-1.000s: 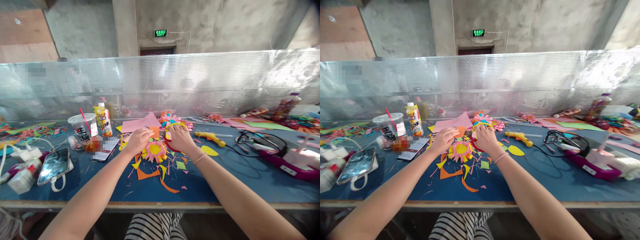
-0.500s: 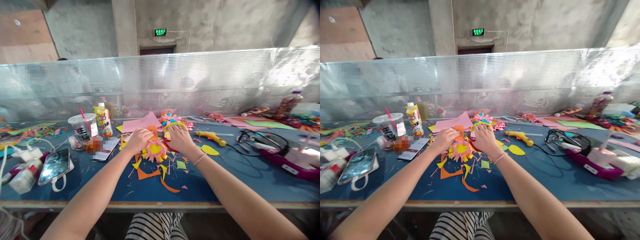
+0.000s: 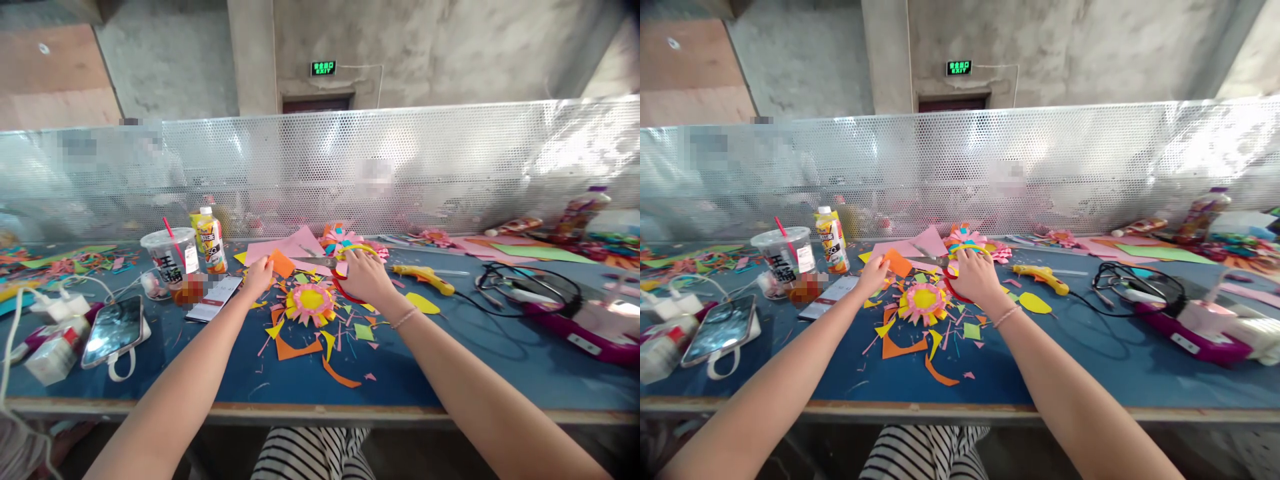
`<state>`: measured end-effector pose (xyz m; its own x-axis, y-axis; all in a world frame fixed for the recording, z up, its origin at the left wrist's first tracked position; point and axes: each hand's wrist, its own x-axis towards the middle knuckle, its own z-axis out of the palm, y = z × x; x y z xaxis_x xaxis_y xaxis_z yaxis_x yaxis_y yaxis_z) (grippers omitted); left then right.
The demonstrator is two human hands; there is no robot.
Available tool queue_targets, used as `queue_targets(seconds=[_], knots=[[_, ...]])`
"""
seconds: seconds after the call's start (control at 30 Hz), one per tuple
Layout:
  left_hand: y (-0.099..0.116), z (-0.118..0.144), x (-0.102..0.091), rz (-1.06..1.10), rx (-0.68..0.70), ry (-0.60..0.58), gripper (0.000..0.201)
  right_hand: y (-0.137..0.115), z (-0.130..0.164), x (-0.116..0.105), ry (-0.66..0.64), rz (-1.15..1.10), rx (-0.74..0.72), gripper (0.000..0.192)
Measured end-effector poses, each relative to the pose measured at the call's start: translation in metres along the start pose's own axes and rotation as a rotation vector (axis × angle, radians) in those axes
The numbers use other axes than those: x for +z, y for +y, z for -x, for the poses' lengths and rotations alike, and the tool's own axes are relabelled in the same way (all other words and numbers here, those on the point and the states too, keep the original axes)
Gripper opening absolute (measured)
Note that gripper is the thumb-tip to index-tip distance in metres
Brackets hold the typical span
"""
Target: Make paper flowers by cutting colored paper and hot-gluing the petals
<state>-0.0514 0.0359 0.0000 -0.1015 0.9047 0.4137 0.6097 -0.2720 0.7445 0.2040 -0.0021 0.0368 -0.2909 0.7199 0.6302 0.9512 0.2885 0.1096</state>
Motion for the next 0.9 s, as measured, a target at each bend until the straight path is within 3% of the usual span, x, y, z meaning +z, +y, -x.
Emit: queue_targets(seconds=[0.13, 0.23, 0.33, 0.43, 0.57, 0.7, 0.9], knots=[[0.010, 0.002, 0.009, 0.532, -0.121, -0.040, 0.008, 0.002, 0.000, 0.004, -0.022, -0.049, 0.020, 0.049], [0.017, 0.003, 0.011, 0.654, -0.144, 0.038, 0.008, 0.002, -0.001, 0.008, -0.029, -0.121, 0.021, 0.047], [0.022, 0.008, 0.008, 0.521, -0.064, 0.136, 0.020, 0.000, -0.002, 0.010, -0.066, -0.260, 0.017, 0.040], [0.030, 0.018, 0.003, 0.279, 0.170, 0.177, 0.036, -0.004, -0.004, 0.009, -0.121, -0.397, 0.015, 0.035], [0.048, 0.032, 0.002, 0.129, 0.319, 0.111, 0.037, -0.009, -0.004, 0.010, -0.134, -0.516, -0.003, 0.031], [0.055, 0.035, 0.007, 0.119, 0.316, 0.054, 0.011, -0.011, -0.002, 0.013, -0.132, -0.588, -0.025, 0.029], [0.056, 0.035, 0.012, 0.324, 0.225, 0.009, 0.019, -0.016, 0.000, 0.011, -0.183, -0.573, -0.033, 0.033]])
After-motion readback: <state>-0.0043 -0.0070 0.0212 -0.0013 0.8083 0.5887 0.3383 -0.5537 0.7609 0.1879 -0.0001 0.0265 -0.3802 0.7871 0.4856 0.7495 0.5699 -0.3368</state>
